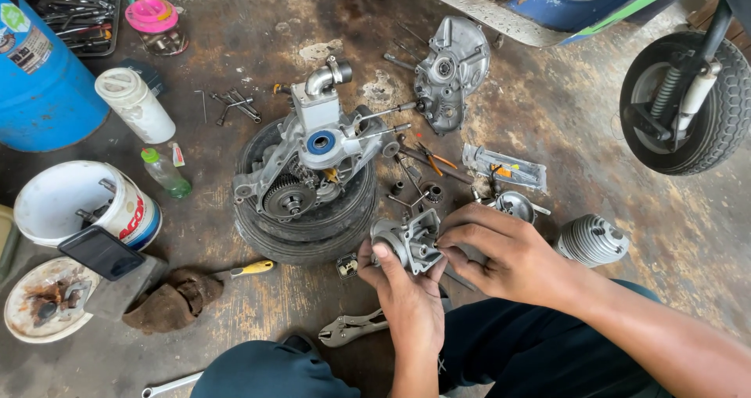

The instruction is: The recorder is disassembling and inspecting the components of a motorcycle carburetor using manual tools.

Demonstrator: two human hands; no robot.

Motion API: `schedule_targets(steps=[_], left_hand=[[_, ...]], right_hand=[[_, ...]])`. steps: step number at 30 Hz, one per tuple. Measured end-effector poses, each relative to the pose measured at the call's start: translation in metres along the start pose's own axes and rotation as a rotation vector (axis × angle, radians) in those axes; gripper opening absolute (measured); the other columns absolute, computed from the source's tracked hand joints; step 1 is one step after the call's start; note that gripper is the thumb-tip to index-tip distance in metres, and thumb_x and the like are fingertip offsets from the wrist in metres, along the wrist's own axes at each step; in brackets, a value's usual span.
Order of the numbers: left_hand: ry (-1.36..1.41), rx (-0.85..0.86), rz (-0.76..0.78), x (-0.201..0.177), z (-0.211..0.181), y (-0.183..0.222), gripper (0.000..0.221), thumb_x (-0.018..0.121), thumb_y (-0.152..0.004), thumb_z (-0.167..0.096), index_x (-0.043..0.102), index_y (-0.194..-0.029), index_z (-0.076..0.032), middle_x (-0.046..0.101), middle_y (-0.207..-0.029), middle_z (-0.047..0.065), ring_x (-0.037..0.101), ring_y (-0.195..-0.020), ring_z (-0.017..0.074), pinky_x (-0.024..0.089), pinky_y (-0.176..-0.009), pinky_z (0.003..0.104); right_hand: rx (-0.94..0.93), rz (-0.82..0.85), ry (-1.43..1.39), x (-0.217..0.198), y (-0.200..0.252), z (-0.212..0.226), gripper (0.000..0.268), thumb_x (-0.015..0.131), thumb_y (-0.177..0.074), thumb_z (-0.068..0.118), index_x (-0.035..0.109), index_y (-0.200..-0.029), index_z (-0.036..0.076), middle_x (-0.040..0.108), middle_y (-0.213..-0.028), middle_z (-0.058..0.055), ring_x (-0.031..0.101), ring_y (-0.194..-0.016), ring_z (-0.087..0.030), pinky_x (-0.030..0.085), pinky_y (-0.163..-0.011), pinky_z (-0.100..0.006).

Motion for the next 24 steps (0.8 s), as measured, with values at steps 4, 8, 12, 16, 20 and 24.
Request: schedule_targets(steps=[4,8,12,16,20,24], left_hand=[[-0.095,0.054,-0.076,-0.007,0.005,-0.002,0.056,0.046,-0.091,-0.056,0.026,-0.132,-0.023,0.042,-0.141,0.005,0.059,-0.119,0.0234,0.062,-0.085,0.055],[-0.129,0.113,-0.025,-0.009,0.002,-0.002,0.052,0.042,-0.095,-0.058,0.03,-0.127,-0.019,0.047,-0.135,0.009,0.06,-0.11,0.0257,0.06,-0.081,0.053],[-0.128,0.131,0.034,-0.021,0.015,-0.009,0.049,0.049,-0.099,-0.051,0.028,-0.13,-0.021,0.049,-0.13,0.015,0.059,-0.103,0.0281,0.057,-0.077,0.049],[-0.044,0.17,0.131,-0.032,0.025,-0.016,0.05,0.052,-0.1,-0.048,0.026,-0.134,-0.021,0.048,-0.133,0.015,0.06,-0.109,0.0272,0.057,-0.078,0.046],[-0.023,0.202,0.26,-0.027,0.021,-0.011,0.06,0.062,-0.098,-0.039,0.022,-0.139,-0.022,0.041,-0.141,0.013,0.055,-0.121,0.0274,0.057,-0.092,0.051],[-0.155,0.207,0.204,-0.019,0.017,-0.002,0.066,0.065,-0.095,-0.038,0.02,-0.14,-0.022,0.039,-0.144,0.013,0.052,-0.124,0.0267,0.057,-0.098,0.055]], right_hand=[[-0.018,0.031,-0.01,0.002,0.0,0.001,0.023,0.078,-0.08,0.002,0.068,-0.101,0.003,0.069,-0.105,-0.012,0.072,-0.091,-0.028,0.06,-0.075,-0.036],[-0.065,0.045,-0.009,0.001,-0.003,0.003,0.024,0.08,-0.08,0.002,0.066,-0.1,0.002,0.068,-0.104,-0.012,0.071,-0.09,-0.03,0.059,-0.075,-0.038],[-0.074,0.069,0.01,0.001,-0.004,0.004,0.028,0.08,-0.078,0.002,0.064,-0.1,0.002,0.068,-0.102,-0.013,0.07,-0.09,-0.032,0.058,-0.076,-0.039],[-0.082,0.067,-0.008,-0.001,-0.005,0.004,0.028,0.078,-0.078,0.001,0.063,-0.101,0.001,0.067,-0.103,-0.014,0.07,-0.092,-0.033,0.058,-0.077,-0.04],[-0.029,0.066,-0.006,-0.004,-0.005,0.002,0.025,0.078,-0.08,0.003,0.064,-0.101,0.001,0.067,-0.104,-0.014,0.07,-0.092,-0.032,0.058,-0.077,-0.039],[0.014,0.087,-0.047,-0.008,-0.005,-0.005,0.021,0.077,-0.085,0.004,0.065,-0.102,0.001,0.067,-0.105,-0.013,0.07,-0.096,-0.031,0.058,-0.08,-0.039]])
Point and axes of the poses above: each hand's wrist, its own y-axis away from the middle knuckle, its own x-axis out of the palm, z = x × y, the point moved 1 cm from there along -y, towards the middle knuckle
